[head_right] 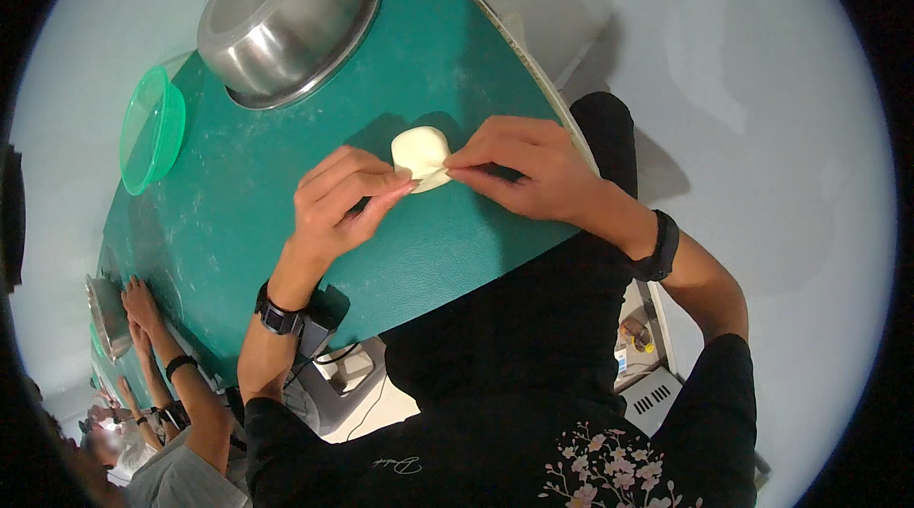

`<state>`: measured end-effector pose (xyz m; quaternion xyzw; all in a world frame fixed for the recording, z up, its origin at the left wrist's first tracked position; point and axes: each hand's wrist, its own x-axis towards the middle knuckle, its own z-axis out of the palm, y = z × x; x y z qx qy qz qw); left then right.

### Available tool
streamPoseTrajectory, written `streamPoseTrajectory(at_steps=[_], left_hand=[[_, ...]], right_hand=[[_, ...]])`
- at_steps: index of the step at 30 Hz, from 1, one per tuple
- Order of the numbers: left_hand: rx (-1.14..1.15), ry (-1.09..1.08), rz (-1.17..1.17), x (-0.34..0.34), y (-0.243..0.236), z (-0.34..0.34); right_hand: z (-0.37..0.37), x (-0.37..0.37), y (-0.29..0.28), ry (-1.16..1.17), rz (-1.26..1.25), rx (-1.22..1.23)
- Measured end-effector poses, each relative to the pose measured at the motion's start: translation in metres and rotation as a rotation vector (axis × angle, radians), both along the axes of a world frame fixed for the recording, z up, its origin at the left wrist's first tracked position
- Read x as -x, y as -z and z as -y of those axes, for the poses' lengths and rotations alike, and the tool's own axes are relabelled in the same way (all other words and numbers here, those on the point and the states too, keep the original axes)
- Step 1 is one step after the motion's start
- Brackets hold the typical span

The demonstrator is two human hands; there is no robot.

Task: Shaping small portions of dough into balls and placing them into a bowl.

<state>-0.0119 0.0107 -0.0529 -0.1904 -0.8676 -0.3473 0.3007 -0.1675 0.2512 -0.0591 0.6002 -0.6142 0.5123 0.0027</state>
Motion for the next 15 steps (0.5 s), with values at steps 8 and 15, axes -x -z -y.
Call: streamPoseTrajectory(at_steps=[8,15], left_hand=[[-0.007,0.036,-0.003,0.002,0.000,0.001],[-0.053,0.065,-0.004,-0.004,0.007,0.007]], right_hand=[[-0.002,-0.005,-0.004,0.023,0.096,-0.073],[0.003,0.003,-0.012,0.112,0.401,-0.267]])
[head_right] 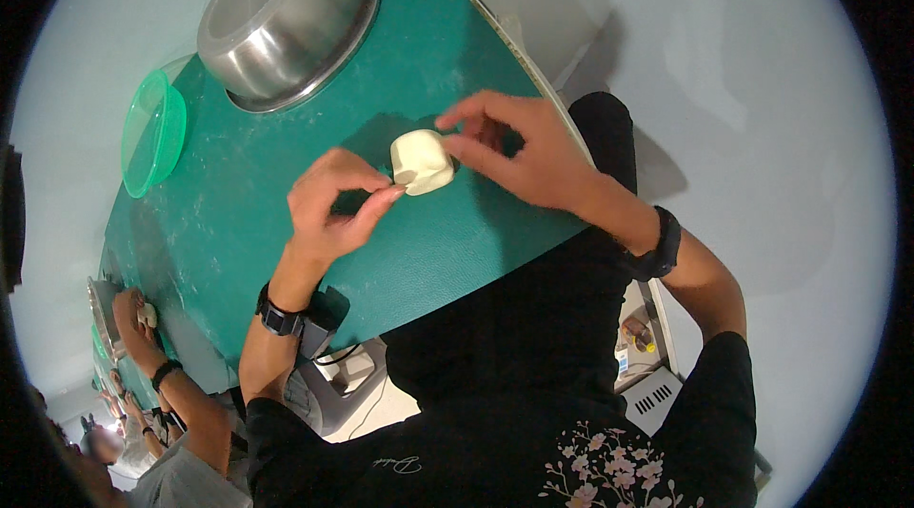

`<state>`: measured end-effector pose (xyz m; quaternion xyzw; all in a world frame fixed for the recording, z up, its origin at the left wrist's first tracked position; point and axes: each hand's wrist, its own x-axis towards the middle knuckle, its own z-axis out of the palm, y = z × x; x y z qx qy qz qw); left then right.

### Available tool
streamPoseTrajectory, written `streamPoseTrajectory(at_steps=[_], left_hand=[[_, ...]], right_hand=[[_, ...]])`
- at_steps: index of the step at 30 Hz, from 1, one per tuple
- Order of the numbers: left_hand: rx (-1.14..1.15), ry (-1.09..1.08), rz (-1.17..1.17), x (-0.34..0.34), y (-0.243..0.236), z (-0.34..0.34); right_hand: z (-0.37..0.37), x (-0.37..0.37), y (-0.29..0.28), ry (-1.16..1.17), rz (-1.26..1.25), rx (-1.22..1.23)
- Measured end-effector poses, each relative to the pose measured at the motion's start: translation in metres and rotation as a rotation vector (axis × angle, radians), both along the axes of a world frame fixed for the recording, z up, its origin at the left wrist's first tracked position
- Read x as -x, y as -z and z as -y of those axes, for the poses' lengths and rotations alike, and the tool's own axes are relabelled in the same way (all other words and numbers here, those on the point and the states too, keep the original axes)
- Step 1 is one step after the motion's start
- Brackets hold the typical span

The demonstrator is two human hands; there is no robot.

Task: Shaping small portions of dough into balls and placing them into a bowl.

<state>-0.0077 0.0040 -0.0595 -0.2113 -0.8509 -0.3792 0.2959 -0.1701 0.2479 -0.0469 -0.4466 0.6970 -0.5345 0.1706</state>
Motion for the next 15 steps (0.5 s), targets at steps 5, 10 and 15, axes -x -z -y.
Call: streamPoseTrajectory(at_steps=[5,10,15], left_hand=[[-0.180,-0.275,0.275,0.007,-0.012,-0.016],[-0.112,-0.213,0.411,0.007,-0.010,-0.015],[-0.110,-0.164,0.385,0.006,-0.004,-0.012]], right_hand=[[0.024,0.016,-0.015,-0.117,0.203,-0.212],[0.035,0.016,-0.011,-0.217,0.272,-0.256],[0.032,0.028,-0.016,-0.159,0.437,-0.248]])
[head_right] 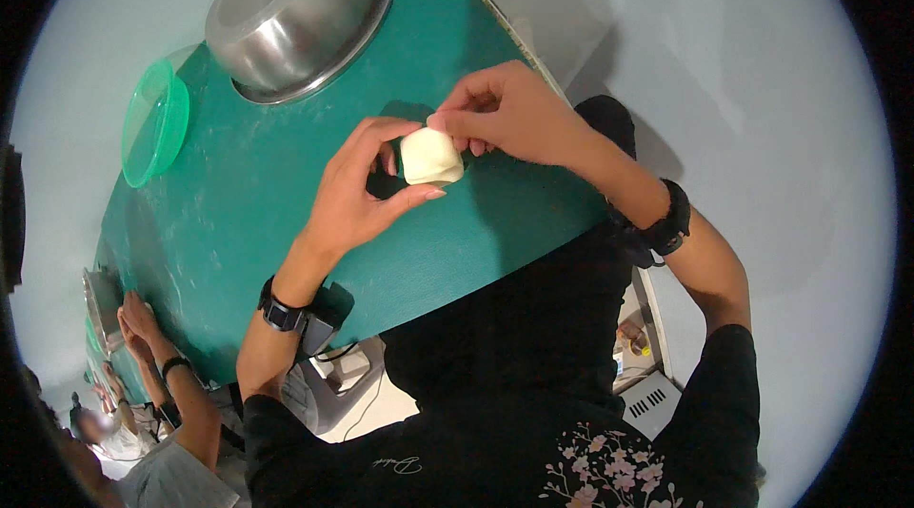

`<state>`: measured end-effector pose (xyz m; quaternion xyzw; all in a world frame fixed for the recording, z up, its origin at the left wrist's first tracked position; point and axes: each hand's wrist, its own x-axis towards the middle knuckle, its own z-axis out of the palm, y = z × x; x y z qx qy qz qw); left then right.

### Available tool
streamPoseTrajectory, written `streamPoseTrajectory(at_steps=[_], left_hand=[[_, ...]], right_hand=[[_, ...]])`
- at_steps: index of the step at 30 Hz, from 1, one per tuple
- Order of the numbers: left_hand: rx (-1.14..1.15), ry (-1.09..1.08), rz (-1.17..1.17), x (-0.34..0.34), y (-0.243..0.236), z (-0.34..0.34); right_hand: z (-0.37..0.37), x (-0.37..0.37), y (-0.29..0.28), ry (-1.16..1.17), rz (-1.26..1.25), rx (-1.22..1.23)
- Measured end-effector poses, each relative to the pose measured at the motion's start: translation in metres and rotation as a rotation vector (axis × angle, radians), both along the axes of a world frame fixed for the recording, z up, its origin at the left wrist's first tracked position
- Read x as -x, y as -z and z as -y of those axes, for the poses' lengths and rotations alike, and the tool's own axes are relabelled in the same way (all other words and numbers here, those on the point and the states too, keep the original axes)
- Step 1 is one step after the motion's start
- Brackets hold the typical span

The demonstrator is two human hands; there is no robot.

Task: Shaping small portions of dough into balls and placing them into a bowl.

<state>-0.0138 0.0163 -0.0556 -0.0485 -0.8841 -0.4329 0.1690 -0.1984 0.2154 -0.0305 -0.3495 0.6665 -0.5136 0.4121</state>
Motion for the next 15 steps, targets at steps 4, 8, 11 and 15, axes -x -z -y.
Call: streamPoseTrajectory(at_steps=[4,8,11,15], left_hand=[[-0.011,-0.006,0.026,0.000,0.001,0.000],[-0.001,-0.039,0.033,-0.001,0.001,0.001],[0.003,-0.028,0.027,0.000,0.002,0.001],[0.011,-0.023,0.034,0.001,-0.001,0.001]], right_hand=[[0.001,0.001,-0.011,0.039,-0.012,-0.044],[0.008,-0.010,-0.001,-0.010,-0.034,-0.036],[0.007,-0.007,0.003,-0.015,-0.009,-0.026],[0.006,-0.003,0.003,-0.011,0.003,-0.025]])
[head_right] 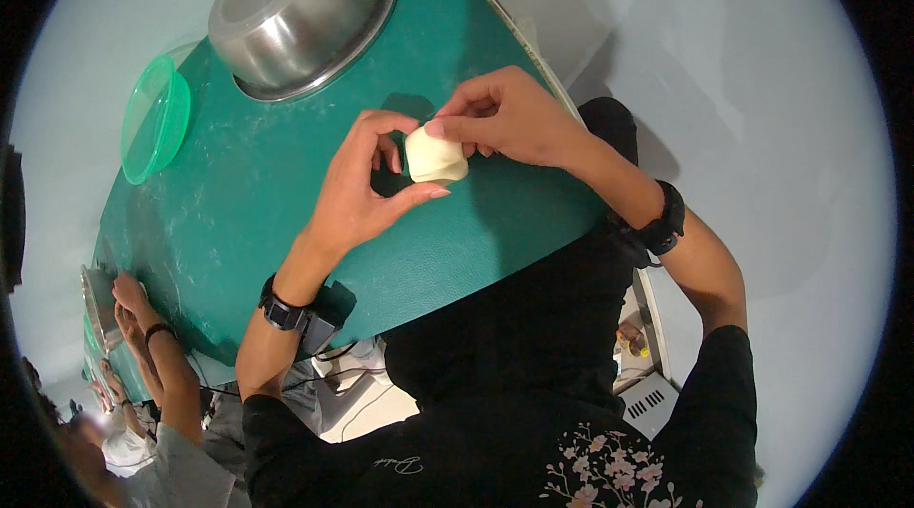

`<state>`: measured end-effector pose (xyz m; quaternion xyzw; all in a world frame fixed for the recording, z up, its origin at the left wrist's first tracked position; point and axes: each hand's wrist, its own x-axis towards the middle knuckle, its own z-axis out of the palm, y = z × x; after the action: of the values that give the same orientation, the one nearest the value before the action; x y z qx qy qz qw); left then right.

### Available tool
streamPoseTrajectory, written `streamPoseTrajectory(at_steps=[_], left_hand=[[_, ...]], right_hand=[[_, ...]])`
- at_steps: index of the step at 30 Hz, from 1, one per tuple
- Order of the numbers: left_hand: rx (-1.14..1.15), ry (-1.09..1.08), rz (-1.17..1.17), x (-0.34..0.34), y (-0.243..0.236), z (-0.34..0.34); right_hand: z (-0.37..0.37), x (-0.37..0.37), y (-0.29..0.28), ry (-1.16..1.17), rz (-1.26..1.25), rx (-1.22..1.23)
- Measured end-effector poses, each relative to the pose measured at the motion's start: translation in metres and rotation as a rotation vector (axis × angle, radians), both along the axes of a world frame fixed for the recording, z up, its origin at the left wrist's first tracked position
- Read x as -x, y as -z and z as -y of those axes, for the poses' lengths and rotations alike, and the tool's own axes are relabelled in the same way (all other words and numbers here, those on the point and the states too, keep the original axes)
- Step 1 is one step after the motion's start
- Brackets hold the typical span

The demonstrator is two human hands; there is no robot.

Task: Shaping small portions of dough into balls and placing them into a bowl.

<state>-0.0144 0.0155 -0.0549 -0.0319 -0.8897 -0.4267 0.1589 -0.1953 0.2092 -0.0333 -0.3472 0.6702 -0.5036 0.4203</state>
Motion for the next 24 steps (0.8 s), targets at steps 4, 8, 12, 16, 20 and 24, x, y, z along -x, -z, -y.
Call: streamPoseTrajectory(at_steps=[4,8,12,16,20,24], left_hand=[[-0.006,0.004,0.013,0.000,-0.001,0.000],[-0.011,0.005,-0.004,0.000,-0.001,0.000],[-0.002,0.006,-0.002,0.000,-0.001,0.000],[0.001,0.011,0.002,0.001,-0.002,-0.001],[0.004,0.008,-0.005,0.000,-0.001,0.000],[0.004,0.006,0.002,0.000,-0.001,-0.001]], right_hand=[[0.000,0.000,0.001,0.045,0.032,0.041],[-0.001,0.004,0.003,0.033,0.041,0.034],[-0.004,0.006,0.002,0.021,0.051,0.052],[-0.005,0.008,0.007,0.028,0.017,0.059],[0.000,0.001,0.009,0.033,0.017,0.109],[-0.004,-0.006,0.007,0.119,-0.042,0.078]])
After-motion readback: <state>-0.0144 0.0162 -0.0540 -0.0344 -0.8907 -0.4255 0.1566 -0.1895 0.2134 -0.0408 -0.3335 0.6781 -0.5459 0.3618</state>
